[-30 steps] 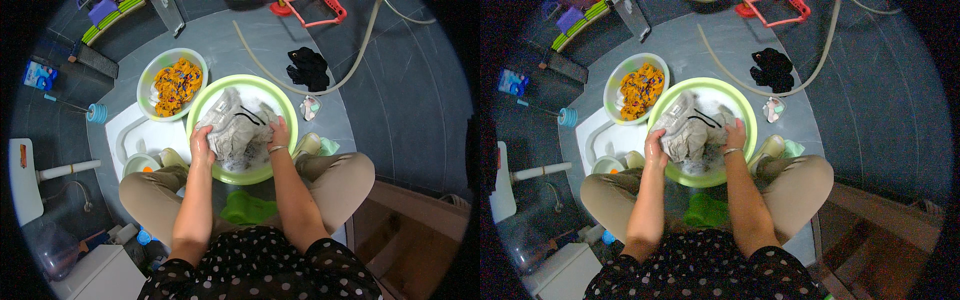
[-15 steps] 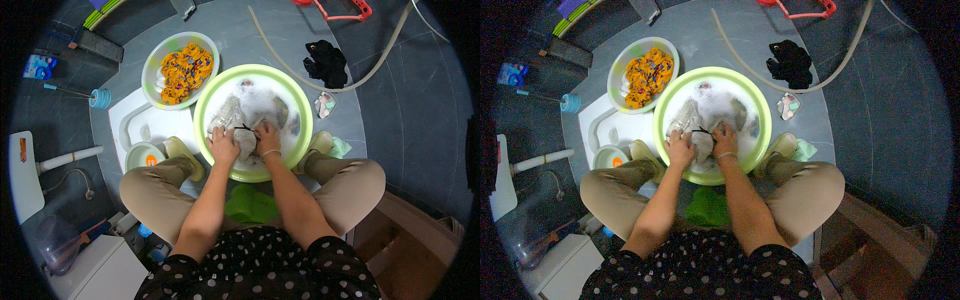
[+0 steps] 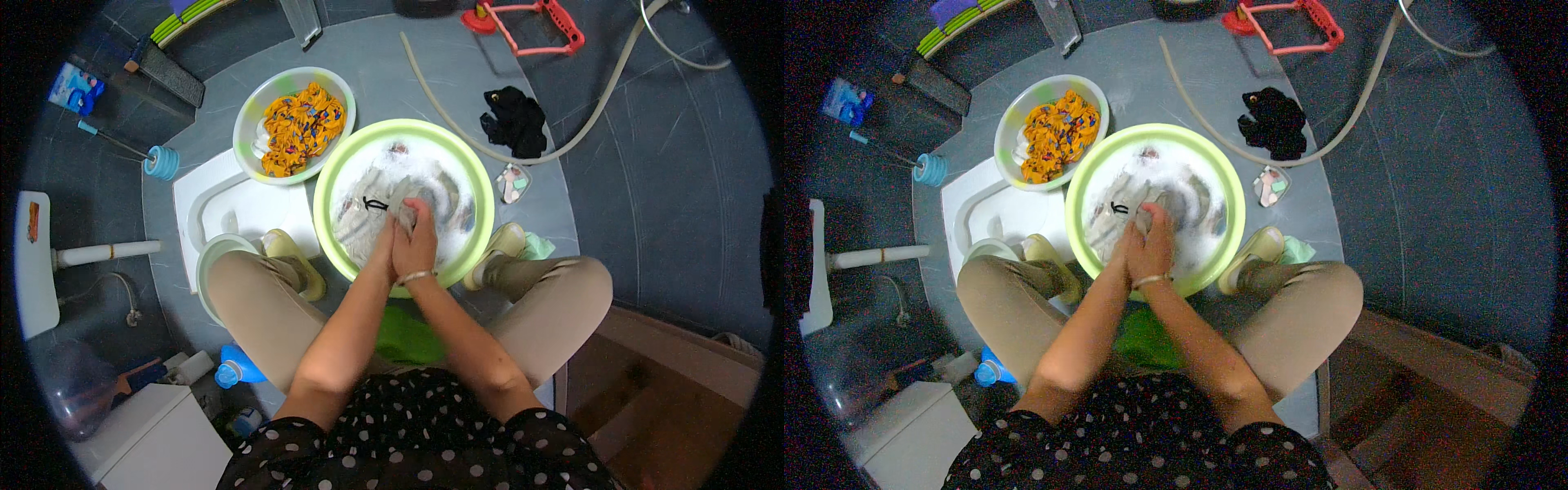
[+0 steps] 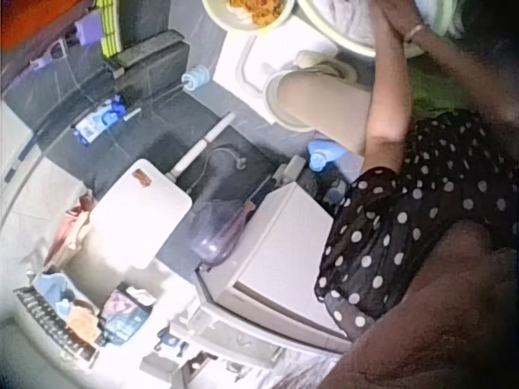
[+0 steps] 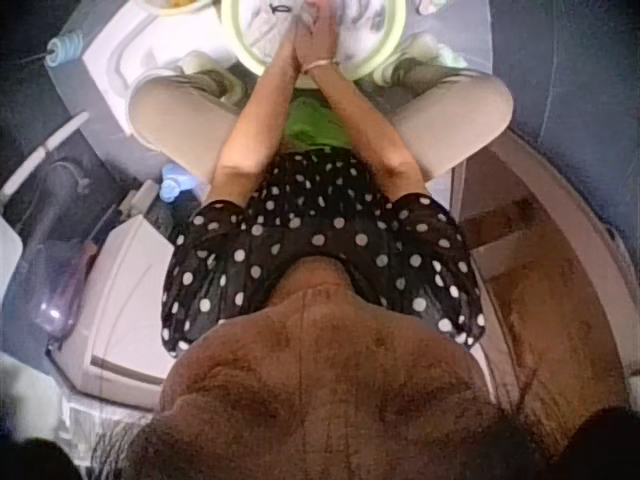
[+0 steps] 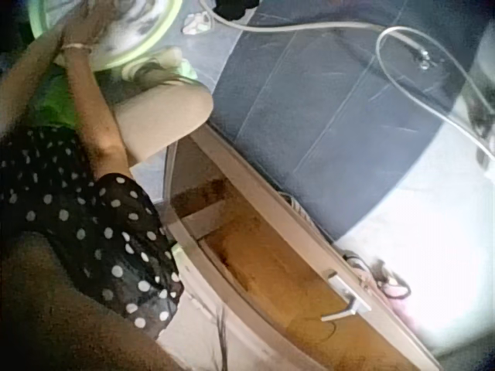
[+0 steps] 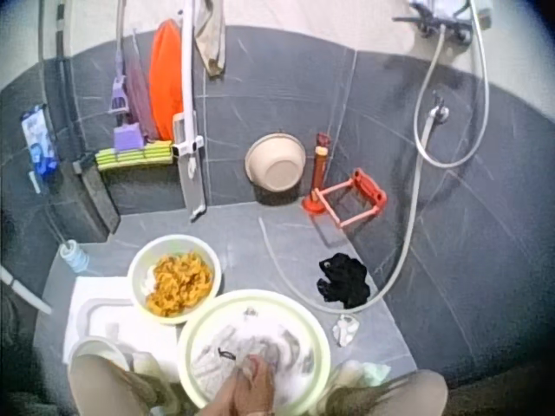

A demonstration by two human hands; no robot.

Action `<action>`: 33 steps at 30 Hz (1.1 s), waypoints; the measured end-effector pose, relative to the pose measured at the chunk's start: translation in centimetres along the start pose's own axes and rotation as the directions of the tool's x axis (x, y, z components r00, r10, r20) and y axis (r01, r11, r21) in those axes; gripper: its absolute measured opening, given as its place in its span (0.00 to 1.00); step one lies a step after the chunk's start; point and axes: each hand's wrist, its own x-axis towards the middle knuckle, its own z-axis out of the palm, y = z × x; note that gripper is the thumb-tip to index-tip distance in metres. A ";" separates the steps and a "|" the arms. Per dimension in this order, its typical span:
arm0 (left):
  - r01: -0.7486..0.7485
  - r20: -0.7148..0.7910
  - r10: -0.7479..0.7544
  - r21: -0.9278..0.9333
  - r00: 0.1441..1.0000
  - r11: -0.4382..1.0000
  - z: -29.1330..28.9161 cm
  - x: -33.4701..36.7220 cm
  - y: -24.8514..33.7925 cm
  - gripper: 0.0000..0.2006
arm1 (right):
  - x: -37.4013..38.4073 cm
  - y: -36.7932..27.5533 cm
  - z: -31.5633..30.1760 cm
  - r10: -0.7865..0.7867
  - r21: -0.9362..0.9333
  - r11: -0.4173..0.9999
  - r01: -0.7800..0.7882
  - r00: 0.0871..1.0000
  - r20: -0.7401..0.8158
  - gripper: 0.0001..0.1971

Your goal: The person washes several items of clothing by hand in a basin of soapy water. They rub and scrub a yellow patterned garment, then rinse and wring it before moving on to a white garment, repeating the scrubbing and wringing actions.

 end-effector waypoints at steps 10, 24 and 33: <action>-0.012 0.066 0.021 -0.134 0.998 0.991 0.1 -0.7 2.3 0.20 | -4.3 -5.5 -3.2 -0.111 -0.116 0.979 0.168 0.914 0.391 0.25; -0.163 -0.284 0.131 -0.092 0.950 0.982 1.0 -0.2 0.8 0.17 | 4.9 6.1 0.4 0.266 -0.397 0.891 -0.219 0.962 0.067 0.16; 0.121 0.082 -0.109 -0.164 0.991 0.979 2.0 -2.7 3.6 0.32 | -2.1 0.8 1.3 -0.094 -0.201 0.974 0.102 0.994 0.052 0.11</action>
